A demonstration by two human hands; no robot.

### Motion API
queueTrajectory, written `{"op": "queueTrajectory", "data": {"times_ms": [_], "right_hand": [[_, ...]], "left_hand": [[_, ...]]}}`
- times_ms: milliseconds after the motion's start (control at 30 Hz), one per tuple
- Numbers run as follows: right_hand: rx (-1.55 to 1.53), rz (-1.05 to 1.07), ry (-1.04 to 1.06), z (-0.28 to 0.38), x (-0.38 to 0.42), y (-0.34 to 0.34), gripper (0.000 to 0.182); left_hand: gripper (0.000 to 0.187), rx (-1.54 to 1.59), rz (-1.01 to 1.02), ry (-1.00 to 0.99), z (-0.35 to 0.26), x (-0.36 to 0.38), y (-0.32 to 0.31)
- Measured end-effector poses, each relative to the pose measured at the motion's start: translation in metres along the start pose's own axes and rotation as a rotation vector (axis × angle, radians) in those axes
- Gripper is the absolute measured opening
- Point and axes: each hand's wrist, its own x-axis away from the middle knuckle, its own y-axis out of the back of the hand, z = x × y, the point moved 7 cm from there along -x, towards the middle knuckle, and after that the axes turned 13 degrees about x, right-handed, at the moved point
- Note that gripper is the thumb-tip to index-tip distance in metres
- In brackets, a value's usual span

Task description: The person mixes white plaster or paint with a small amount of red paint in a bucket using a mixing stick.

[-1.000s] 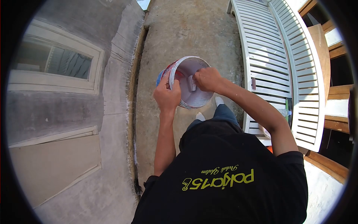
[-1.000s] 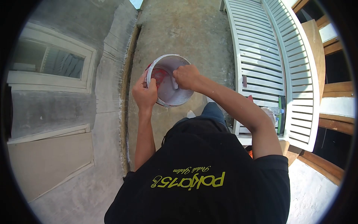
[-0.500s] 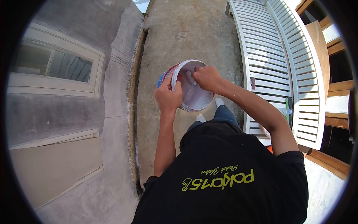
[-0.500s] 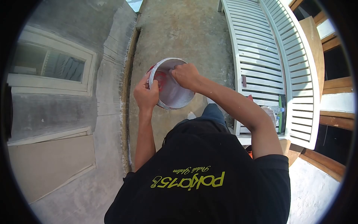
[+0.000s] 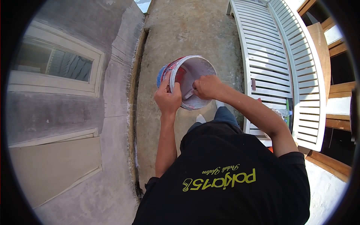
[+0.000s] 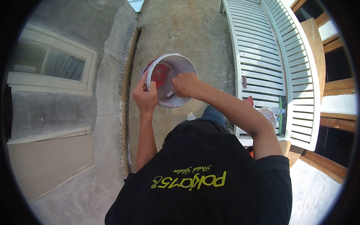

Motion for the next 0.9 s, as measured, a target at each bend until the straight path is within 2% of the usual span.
{"op": "queueTrajectory", "data": {"times_ms": [133,200,400,567,800,900], "right_hand": [[0.042,-0.065,-0.028,0.001,-0.01,-0.018,0.02],[0.064,-0.147,-0.026,-0.006,-0.009,-0.008,0.016],[0.153,-0.221,-0.04,-0.028,-0.013,0.016,0.014],[0.118,-0.123,-0.039,-0.003,-0.007,-0.009,0.016],[0.0,-0.064,-0.082,-0.007,0.003,0.019,0.03],[-0.011,-0.06,-0.043,0.005,-0.002,0.005,0.027]], "left_hand": [[0.041,-0.082,0.03,-0.061,0.005,0.006,0.001],[0.041,-0.056,0.031,-0.034,0.005,0.008,0.003],[0.042,-0.026,0.03,0.0,-0.004,0.006,0.001],[0.042,0.022,0.001,-0.012,-0.004,0.008,0.0],[0.042,0.09,-0.015,0.066,0.001,0.009,0.007],[0.043,0.109,-0.013,0.047,-0.002,0.008,0.008]]}}
